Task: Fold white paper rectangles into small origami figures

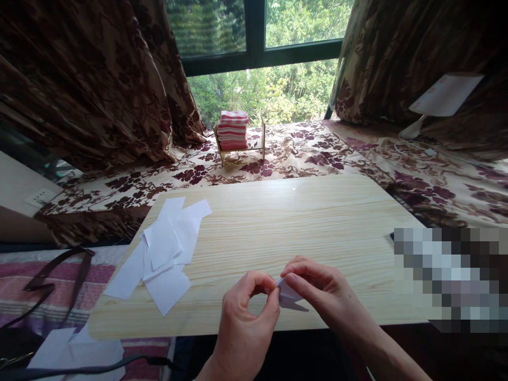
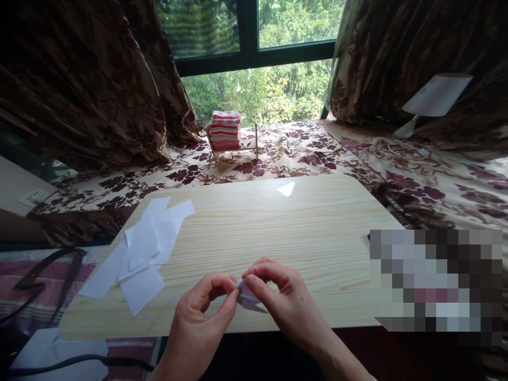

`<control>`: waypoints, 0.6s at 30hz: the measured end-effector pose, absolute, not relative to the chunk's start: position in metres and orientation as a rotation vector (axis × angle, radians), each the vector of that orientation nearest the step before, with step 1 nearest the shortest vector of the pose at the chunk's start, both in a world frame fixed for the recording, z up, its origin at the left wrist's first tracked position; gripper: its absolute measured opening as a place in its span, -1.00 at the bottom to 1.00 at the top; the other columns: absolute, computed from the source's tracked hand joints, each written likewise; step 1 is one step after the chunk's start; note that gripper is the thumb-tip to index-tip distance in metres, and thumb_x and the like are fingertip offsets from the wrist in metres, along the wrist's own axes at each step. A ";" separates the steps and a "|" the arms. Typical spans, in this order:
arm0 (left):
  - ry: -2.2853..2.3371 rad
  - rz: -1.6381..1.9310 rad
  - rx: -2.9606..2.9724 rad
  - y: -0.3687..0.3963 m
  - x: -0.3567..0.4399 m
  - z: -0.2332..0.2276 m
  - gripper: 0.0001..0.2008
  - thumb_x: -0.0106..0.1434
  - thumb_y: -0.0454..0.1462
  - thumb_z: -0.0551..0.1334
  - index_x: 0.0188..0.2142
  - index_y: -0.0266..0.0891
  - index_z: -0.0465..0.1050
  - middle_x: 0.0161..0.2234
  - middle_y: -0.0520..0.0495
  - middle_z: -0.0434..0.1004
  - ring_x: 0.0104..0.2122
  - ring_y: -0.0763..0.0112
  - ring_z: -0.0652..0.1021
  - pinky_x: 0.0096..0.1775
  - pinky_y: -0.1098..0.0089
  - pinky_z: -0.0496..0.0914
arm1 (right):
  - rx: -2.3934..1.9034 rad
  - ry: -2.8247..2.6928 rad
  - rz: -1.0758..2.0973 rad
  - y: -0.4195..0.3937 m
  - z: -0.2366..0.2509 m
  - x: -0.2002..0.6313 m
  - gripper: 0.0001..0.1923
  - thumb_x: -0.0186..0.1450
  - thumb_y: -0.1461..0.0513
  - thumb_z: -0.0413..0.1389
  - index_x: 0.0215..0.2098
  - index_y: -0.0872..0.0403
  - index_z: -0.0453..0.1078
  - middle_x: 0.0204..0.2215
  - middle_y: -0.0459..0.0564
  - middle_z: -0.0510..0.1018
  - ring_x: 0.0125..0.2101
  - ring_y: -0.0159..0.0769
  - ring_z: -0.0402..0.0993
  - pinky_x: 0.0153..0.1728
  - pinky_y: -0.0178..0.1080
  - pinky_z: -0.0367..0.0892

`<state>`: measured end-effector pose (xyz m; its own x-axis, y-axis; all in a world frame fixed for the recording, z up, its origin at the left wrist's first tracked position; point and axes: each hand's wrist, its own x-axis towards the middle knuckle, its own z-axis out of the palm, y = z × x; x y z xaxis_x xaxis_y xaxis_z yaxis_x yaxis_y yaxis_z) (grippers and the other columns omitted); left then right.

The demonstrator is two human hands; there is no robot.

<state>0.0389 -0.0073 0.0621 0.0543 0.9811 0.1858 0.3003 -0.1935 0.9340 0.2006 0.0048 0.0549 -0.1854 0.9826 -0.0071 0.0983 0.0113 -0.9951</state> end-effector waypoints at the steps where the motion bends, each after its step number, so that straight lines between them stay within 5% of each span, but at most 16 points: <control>1: 1.337 1.144 1.545 -0.007 0.039 0.062 -0.95 0.17 -0.36 0.22 -0.41 -0.20 0.39 -0.46 0.07 0.52 -0.42 0.46 0.56 -0.34 0.52 0.45 | -1.187 -1.413 1.290 0.005 0.055 0.200 -0.76 0.30 0.08 0.14 -0.41 0.05 0.50 -0.41 -0.06 0.47 -0.38 -0.33 0.41 -0.37 -0.32 0.30; 6: 1.347 1.044 1.471 -0.006 0.037 0.061 -0.90 0.17 -0.29 0.25 -0.28 -0.21 0.48 -0.39 0.01 0.59 -0.38 0.41 0.58 -0.31 0.48 0.46 | -1.166 -1.371 1.306 0.007 0.054 0.200 -0.76 0.28 0.08 0.15 -0.43 0.06 0.50 -0.41 -0.04 0.48 -0.39 -0.31 0.41 -0.39 -0.32 0.31; 18: 1.297 0.987 1.645 -0.007 0.036 0.068 -0.77 0.28 -0.28 0.16 -0.51 -0.23 0.42 -0.52 0.05 0.43 -0.47 0.47 0.45 -0.37 0.50 0.31 | -1.190 -1.396 1.244 0.002 0.050 0.198 -0.75 0.29 0.08 0.14 -0.45 0.05 0.47 -0.44 -0.07 0.47 -0.42 -0.34 0.39 -0.41 -0.33 0.29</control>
<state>0.0365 -0.0067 0.0680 0.1693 0.9808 0.0963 0.3542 -0.1518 0.9228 0.1975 0.0023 0.0505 -0.1398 0.9900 0.0206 0.0935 0.0339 -0.9950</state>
